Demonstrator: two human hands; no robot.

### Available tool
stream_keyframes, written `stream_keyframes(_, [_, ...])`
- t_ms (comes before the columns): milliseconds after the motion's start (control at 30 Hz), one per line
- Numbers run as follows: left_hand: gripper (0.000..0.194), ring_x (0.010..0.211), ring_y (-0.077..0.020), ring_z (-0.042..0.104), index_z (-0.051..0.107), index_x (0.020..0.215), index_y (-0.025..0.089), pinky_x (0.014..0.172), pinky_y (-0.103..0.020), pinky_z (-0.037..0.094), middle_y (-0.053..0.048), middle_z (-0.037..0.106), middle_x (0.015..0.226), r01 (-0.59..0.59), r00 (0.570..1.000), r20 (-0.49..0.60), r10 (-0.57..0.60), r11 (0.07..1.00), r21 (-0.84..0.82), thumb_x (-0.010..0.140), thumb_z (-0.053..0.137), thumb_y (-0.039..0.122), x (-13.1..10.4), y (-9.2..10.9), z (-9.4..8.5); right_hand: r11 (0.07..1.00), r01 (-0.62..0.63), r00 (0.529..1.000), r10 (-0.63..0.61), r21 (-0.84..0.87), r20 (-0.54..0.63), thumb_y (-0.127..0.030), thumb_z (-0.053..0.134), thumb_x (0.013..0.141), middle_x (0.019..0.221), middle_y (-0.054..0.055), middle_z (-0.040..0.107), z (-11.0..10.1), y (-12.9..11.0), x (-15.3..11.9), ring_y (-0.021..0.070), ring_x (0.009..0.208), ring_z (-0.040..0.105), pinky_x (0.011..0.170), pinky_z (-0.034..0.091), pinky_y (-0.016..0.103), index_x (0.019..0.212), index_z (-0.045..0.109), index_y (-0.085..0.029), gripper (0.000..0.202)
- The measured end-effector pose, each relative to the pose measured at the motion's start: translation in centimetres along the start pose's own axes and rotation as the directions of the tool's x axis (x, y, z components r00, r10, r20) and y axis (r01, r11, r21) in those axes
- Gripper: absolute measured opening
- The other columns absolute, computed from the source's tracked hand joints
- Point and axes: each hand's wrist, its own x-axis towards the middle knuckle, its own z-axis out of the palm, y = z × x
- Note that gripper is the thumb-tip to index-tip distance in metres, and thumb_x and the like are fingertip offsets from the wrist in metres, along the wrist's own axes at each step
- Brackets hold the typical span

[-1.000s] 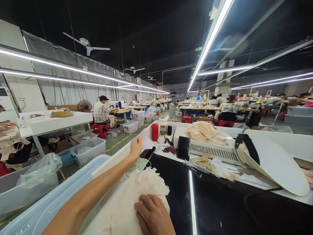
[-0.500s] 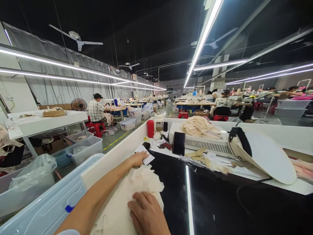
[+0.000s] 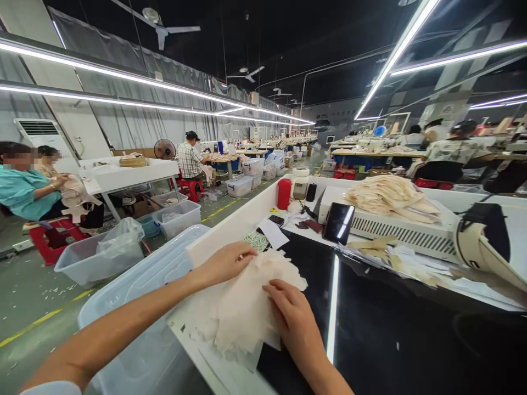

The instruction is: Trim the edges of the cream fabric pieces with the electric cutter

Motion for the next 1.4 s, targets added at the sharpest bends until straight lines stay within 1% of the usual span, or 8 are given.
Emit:
stream_keyframes(200, [0.020,0.083,-0.0209,0.063,0.071,0.094,0.022,0.075,-0.030,0.044,-0.001,0.070,0.091,0.111,0.988,0.099,-0.116,0.992,0.055,0.096,0.064,0.041,-5.2,0.9,1.8,0.990,-0.138,0.984,0.140,0.030,-0.112,-0.025,0.051,0.107,0.121,0.010,0.072,-0.9,0.6,0.1,0.0261,0.109,0.071,0.093,0.062,0.045,0.122,0.072,-0.026,0.026])
stream_keyframes(367, [0.017,0.093,-0.0244,0.061,0.067,0.090,0.022,0.081,-0.031,0.042,-0.002,0.065,0.094,0.121,0.983,0.132,-0.129,0.990,0.067,0.087,0.076,0.036,-4.6,1.3,3.4,0.973,-0.219,0.961,0.229,0.075,-0.159,-0.030,0.052,0.108,0.112,0.008,0.073,-1.4,0.6,0.5,0.0251,0.106,0.070,0.091,0.060,0.043,0.114,0.073,-0.025,0.022])
stream_keyframes(633, [0.009,0.085,-0.0209,0.060,0.065,0.083,0.022,0.078,-0.031,0.041,0.000,0.065,0.087,0.182,0.979,0.115,-0.167,0.973,-0.141,0.088,0.065,0.030,-4.2,1.9,3.2,0.960,-0.231,0.953,0.256,0.157,-0.163,-0.030,0.053,0.108,0.106,0.007,0.075,-1.9,0.3,0.8,0.0223,0.095,0.070,0.084,0.059,0.038,0.111,0.073,-0.024,0.021])
stream_keyframes(967, [0.052,0.066,-0.0123,0.050,0.060,0.092,0.021,0.060,-0.024,0.042,0.006,0.052,0.071,0.379,0.925,0.231,-0.302,0.681,-0.627,0.078,0.075,0.068,-4.1,3.2,1.1,0.971,-0.118,0.991,0.128,0.210,-0.034,-0.029,0.057,0.100,0.135,0.008,0.071,-3.6,-0.2,1.0,0.0279,0.121,0.067,0.103,0.055,0.049,0.129,0.075,-0.032,0.035])
stream_keyframes(1033, [0.059,0.070,-0.0120,0.054,0.059,0.093,0.020,0.063,-0.023,0.046,0.004,0.058,0.078,0.408,0.911,0.267,-0.313,0.600,-0.689,0.072,0.080,0.071,-4.3,4.1,1.0,0.898,-0.313,0.944,0.329,0.310,0.002,-0.041,0.067,0.094,0.135,0.009,0.071,-4.3,-0.7,0.4,0.0308,0.122,0.066,0.106,0.053,0.051,0.124,0.076,-0.031,0.033])
stream_keyframes(1133, [0.068,0.079,-0.0131,0.060,0.054,0.093,0.021,0.068,-0.025,0.052,0.001,0.063,0.089,0.433,0.897,0.311,-0.315,0.482,-0.762,0.065,0.084,0.075,-4.7,5.2,1.3,0.668,-0.599,0.762,0.645,0.442,0.059,-0.061,0.070,0.089,0.119,0.011,0.074,-5.5,-1.6,-0.7,0.0311,0.109,0.068,0.098,0.057,0.049,0.117,0.073,-0.025,0.046])
stream_keyframes(1267, [0.075,0.084,-0.0142,0.064,0.049,0.094,0.022,0.075,-0.029,0.056,0.000,0.064,0.095,0.440,0.891,0.349,-0.290,0.365,-0.820,0.061,0.086,0.078,-5.1,6.6,2.5,0.496,-0.713,0.642,0.746,0.495,0.177,-0.076,0.065,0.087,0.106,0.012,0.076,-6.5,-3.0,-1.9,0.0273,0.090,0.072,0.074,0.063,0.039,0.107,0.073,-0.020,0.060])
stream_keyframes(1400, [0.069,0.079,-0.0136,0.064,0.051,0.093,0.022,0.068,-0.026,0.054,0.001,0.063,0.089,0.434,0.896,0.365,-0.253,0.328,-0.839,0.065,0.086,0.075,-5.7,8.4,4.1,0.121,-0.771,0.481,0.754,0.625,0.447,-0.075,0.083,0.073,0.103,0.010,0.078,-7.0,-4.5,-2.3,0.0215,0.085,0.071,0.064,0.058,0.026,0.106,0.080,-0.019,0.065])
